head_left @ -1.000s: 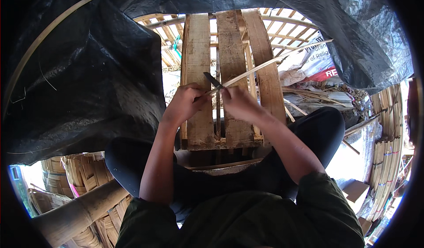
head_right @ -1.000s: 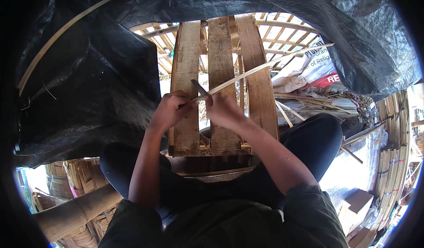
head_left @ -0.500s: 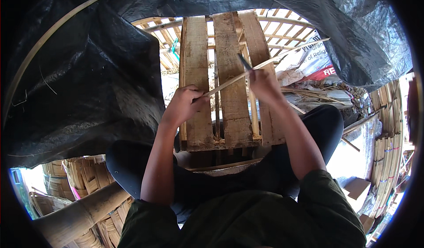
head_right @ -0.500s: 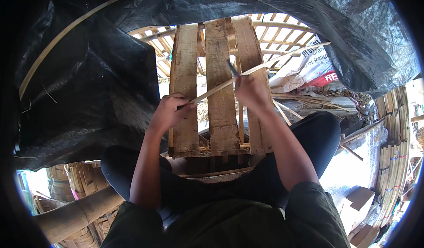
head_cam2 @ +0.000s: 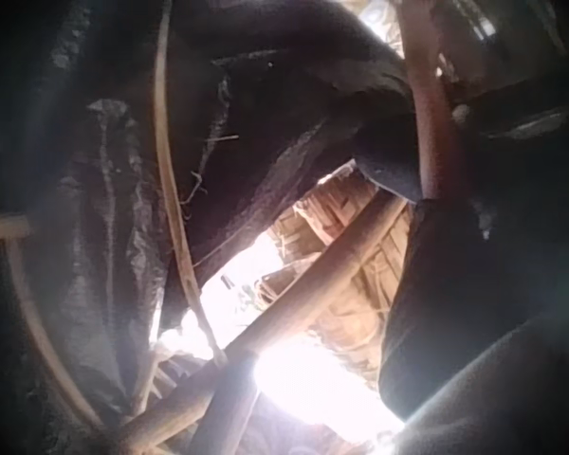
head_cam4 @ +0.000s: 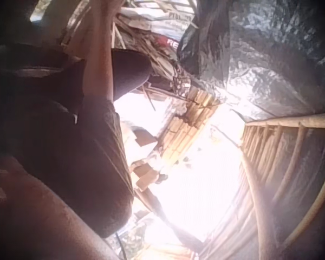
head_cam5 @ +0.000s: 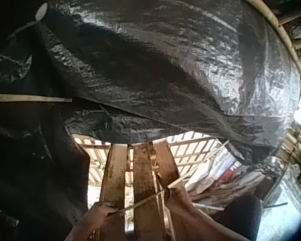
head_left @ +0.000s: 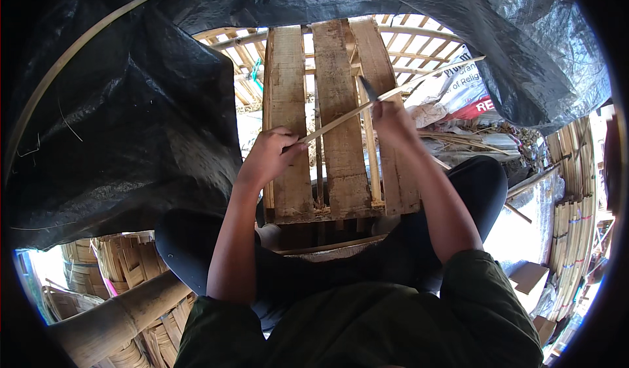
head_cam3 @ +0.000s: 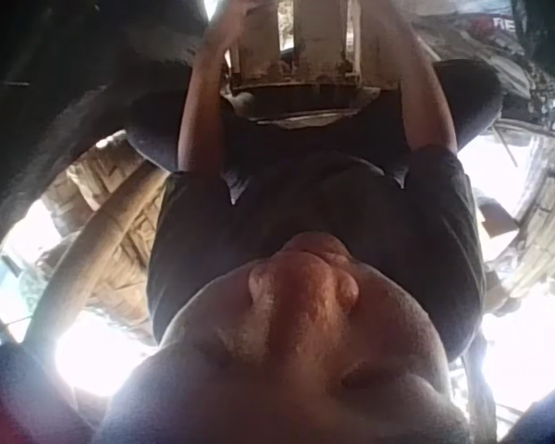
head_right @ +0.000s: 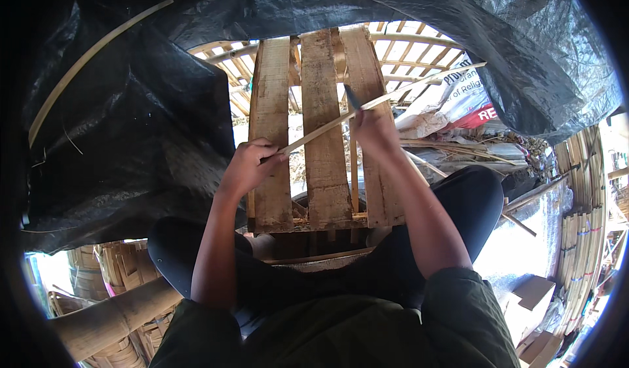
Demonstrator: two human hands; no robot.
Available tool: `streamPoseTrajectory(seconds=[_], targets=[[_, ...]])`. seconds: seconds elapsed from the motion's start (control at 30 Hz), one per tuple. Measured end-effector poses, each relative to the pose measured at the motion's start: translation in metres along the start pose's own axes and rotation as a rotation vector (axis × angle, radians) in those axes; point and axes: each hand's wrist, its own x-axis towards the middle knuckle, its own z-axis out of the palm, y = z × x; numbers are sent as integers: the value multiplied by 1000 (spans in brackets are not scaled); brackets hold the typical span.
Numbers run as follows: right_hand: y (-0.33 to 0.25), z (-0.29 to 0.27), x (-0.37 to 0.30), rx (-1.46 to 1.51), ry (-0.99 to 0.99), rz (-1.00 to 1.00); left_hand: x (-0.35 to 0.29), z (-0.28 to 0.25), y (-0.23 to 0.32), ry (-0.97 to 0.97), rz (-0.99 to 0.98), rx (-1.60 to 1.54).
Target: Shaving a thin strip of wood using a small knife.
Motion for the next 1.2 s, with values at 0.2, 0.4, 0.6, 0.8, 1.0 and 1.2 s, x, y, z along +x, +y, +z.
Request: streamPoseTrajectory(seconds=[0.2,0.4,0.6,0.8,1.0,1.2], targets=[[-7,5,-8,156,-131,-26,-2,-3,-1,-9,-13,-20],[-22,-4,-19,258,-152,73,-4,0,-5,25,14,0],[-18,-8,-14,210,-152,82,-4,-2,-2,23,-2,13],[-12,-22,1,175,-159,0,-8,-2,-7,36,19,-7],[-28,12,-23,97,-181,-93,-4,0,-2,25,19,6],[-8,-18,1,153,-184,90,-5,0,-4,46,42,-18]])
